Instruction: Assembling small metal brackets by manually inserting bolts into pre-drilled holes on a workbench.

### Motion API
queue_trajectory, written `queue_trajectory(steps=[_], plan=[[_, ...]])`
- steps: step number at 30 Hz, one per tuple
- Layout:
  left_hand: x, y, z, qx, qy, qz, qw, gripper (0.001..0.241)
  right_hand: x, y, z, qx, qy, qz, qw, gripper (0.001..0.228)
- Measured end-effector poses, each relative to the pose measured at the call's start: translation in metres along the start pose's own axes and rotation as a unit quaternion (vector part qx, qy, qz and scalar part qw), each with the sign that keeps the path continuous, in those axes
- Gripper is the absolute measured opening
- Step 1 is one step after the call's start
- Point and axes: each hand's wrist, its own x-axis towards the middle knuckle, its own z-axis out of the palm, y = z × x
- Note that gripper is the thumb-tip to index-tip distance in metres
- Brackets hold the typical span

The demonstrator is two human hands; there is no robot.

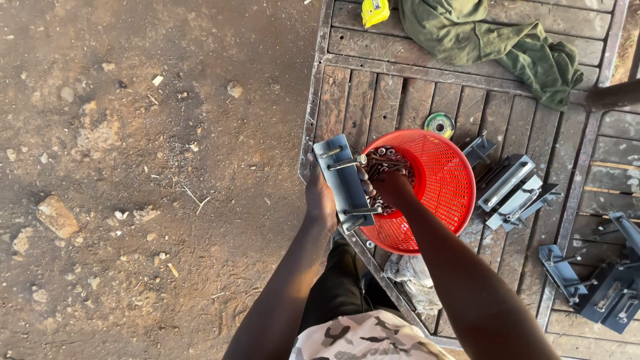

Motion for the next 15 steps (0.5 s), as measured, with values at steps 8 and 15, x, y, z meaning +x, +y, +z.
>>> queue_trajectory(steps=[8,15], plan=[[0.004,-0.003,-0.005,-0.016,-0.009,0.000,1.000,0.093,-0.019,-0.018,-0.061,0.519,-0.121,0.138,0.835,0.013],[-0.001,0.001,0.002,-0.028,0.015,-0.004,0.999,0.091,-0.003,0.000,0.021,-0.140,0.133,-0.039,0.980,0.011]])
